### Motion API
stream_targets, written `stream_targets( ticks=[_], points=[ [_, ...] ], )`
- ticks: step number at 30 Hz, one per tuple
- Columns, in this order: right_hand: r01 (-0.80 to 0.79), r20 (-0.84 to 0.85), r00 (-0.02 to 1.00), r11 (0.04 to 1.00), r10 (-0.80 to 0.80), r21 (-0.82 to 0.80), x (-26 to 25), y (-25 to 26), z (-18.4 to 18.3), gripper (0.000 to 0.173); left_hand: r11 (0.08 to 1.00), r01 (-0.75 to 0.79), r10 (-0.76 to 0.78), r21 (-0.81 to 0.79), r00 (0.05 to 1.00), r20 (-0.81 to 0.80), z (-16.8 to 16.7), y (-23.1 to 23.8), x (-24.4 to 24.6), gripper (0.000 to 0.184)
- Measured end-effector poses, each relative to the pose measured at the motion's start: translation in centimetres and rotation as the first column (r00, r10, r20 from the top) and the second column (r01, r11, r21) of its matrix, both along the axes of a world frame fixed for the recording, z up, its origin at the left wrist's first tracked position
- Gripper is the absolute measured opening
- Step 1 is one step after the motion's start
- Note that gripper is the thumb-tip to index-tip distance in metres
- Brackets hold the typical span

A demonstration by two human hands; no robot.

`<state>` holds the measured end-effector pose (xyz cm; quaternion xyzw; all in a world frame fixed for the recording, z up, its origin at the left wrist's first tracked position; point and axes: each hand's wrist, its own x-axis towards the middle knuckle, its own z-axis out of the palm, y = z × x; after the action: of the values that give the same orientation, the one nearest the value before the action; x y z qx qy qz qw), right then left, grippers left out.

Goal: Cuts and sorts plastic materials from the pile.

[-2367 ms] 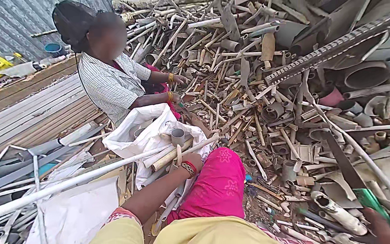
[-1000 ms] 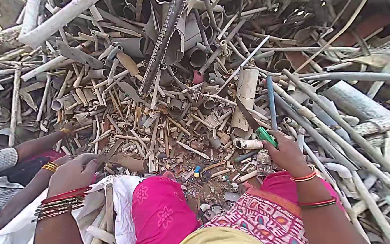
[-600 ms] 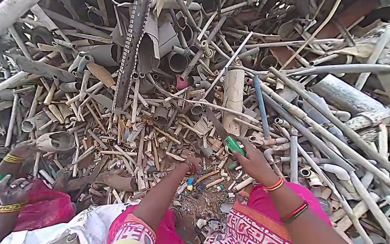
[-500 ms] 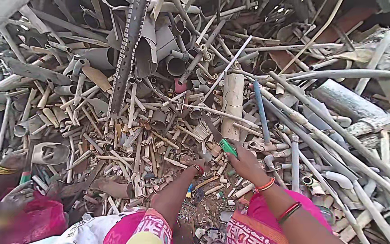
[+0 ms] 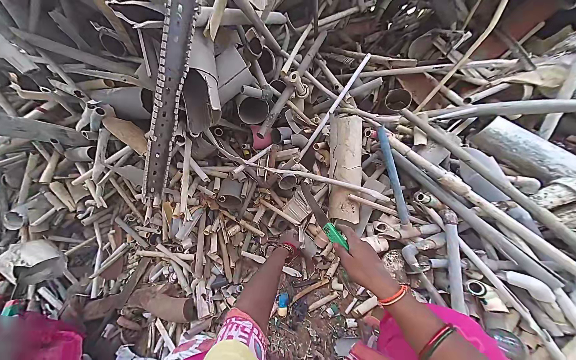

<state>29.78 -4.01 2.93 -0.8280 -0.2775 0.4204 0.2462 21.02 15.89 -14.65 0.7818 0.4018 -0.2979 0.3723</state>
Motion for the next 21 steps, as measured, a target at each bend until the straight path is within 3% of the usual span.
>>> stream_targets(
  ticks=[4, 7, 11, 16, 19, 21],
  points=[
    [0.020, -0.050, 0.999, 0.995, -0.015, 0.098, -1.1, -0.9, 0.3, 0.051, 0.982, 0.141, -0.142, -0.124, 0.990, 0.004, -1.2, -0.9, -0.4, 0.057],
    [-0.001, -0.055, 0.998, 0.998, 0.004, 0.055, -1.3, -1.9, 0.7, 0.052, 0.985, 0.153, -0.160, -0.076, 0.984, -0.083, -2.6, -3.8, 0.3, 0.059],
    [0.063, -0.055, 0.997, 0.996, -0.059, 0.063, -0.8, -3.3, 1.3, 0.052, 0.999, -0.028, 0.033, 0.039, 0.990, -0.134, -0.8, -6.0, 1.6, 0.058],
    [0.141, -0.071, 0.988, 0.986, -0.135, 0.085, 0.4, -4.2, 1.0, 0.053, 0.903, -0.327, 0.298, 0.279, 0.944, 0.143, 5.5, -3.8, 1.1, 0.036],
    [0.159, -0.086, 0.985, 0.982, -0.151, 0.103, 0.5, -4.5, 0.5, 0.054, 0.788, -0.538, 0.433, 0.300, 0.830, 0.352, 11.1, -0.8, -0.2, 0.030],
    [0.140, -0.092, 0.987, 0.980, -0.128, 0.140, 0.1, -4.6, 0.3, 0.052, 0.628, -0.769, 0.615, 0.115, 0.582, 0.531, 15.0, 0.4, -1.5, 0.026]
  ],
)
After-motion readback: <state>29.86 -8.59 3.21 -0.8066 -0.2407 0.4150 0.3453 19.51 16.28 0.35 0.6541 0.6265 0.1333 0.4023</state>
